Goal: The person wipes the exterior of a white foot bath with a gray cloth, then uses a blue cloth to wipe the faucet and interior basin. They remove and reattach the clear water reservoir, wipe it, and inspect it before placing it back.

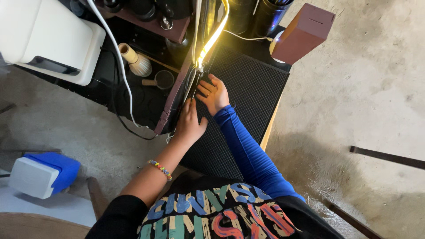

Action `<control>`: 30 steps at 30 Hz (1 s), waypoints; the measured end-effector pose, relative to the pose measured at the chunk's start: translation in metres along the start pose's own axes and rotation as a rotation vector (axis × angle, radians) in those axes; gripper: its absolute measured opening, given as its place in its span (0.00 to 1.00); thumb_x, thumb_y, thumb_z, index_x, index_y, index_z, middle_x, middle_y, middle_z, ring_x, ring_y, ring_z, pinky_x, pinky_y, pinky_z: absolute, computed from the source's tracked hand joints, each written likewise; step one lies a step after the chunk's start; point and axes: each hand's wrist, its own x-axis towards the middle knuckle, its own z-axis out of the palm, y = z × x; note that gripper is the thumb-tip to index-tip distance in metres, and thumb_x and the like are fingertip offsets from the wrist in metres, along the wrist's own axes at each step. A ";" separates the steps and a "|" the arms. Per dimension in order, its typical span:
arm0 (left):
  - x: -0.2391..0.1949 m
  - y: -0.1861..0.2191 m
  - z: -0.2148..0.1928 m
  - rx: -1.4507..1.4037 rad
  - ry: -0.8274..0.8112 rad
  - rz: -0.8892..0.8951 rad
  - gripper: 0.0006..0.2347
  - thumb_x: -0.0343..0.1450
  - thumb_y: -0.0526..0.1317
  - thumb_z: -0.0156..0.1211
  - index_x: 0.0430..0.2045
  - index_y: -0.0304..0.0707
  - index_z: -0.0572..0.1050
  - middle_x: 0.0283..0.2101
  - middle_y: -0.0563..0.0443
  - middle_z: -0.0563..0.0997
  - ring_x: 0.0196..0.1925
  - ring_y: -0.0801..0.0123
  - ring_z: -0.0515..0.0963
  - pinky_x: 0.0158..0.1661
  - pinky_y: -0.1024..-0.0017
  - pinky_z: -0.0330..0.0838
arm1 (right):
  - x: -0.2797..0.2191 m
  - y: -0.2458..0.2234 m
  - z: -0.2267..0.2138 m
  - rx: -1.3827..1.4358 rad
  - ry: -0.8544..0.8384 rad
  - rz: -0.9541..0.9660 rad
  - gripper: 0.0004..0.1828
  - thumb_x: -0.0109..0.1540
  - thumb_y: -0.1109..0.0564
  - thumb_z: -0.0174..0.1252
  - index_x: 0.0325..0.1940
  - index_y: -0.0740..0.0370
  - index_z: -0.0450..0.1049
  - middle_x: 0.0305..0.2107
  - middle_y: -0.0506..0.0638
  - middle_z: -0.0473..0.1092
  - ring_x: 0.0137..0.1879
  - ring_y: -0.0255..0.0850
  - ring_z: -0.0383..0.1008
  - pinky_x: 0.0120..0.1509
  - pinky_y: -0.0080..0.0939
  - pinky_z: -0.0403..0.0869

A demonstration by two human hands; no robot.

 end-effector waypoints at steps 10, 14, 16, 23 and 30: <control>-0.067 0.003 -0.044 0.006 0.028 0.298 0.17 0.63 0.36 0.67 0.45 0.31 0.76 0.60 0.33 0.72 0.61 0.43 0.73 0.60 0.54 0.68 | -0.010 0.019 0.001 -0.127 -0.037 -0.139 0.31 0.69 0.43 0.41 0.75 0.56 0.53 0.72 0.63 0.53 0.75 0.60 0.57 0.74 0.67 0.61; -0.114 -0.044 -0.041 -0.193 0.123 -0.056 0.07 0.67 0.35 0.66 0.35 0.37 0.76 0.41 0.44 0.79 0.41 0.55 0.79 0.44 0.60 0.74 | -0.040 0.024 0.000 -0.282 -0.008 0.003 0.33 0.69 0.42 0.41 0.76 0.54 0.51 0.71 0.67 0.54 0.74 0.61 0.60 0.74 0.64 0.61; -0.134 -0.064 -0.032 -0.316 0.187 -0.363 0.08 0.68 0.35 0.67 0.36 0.34 0.75 0.33 0.43 0.78 0.29 0.55 0.77 0.36 0.60 0.74 | -0.061 0.027 -0.001 -0.271 -0.004 0.101 0.35 0.69 0.40 0.41 0.77 0.55 0.49 0.71 0.70 0.55 0.74 0.61 0.59 0.75 0.63 0.60; -0.134 -0.104 -0.021 -0.084 0.337 -0.122 0.09 0.69 0.33 0.61 0.41 0.37 0.77 0.42 0.41 0.82 0.41 0.47 0.82 0.40 0.59 0.76 | -0.099 0.047 0.012 -0.319 -0.066 0.212 0.42 0.69 0.36 0.38 0.79 0.64 0.42 0.73 0.70 0.51 0.78 0.59 0.53 0.77 0.63 0.54; -0.119 -0.108 -0.041 -0.170 0.159 -0.204 0.04 0.69 0.36 0.63 0.33 0.37 0.79 0.37 0.41 0.82 0.35 0.47 0.82 0.33 0.58 0.76 | -0.096 0.045 0.030 -0.237 -0.071 0.270 0.45 0.68 0.31 0.35 0.80 0.62 0.41 0.73 0.69 0.47 0.78 0.60 0.50 0.78 0.64 0.51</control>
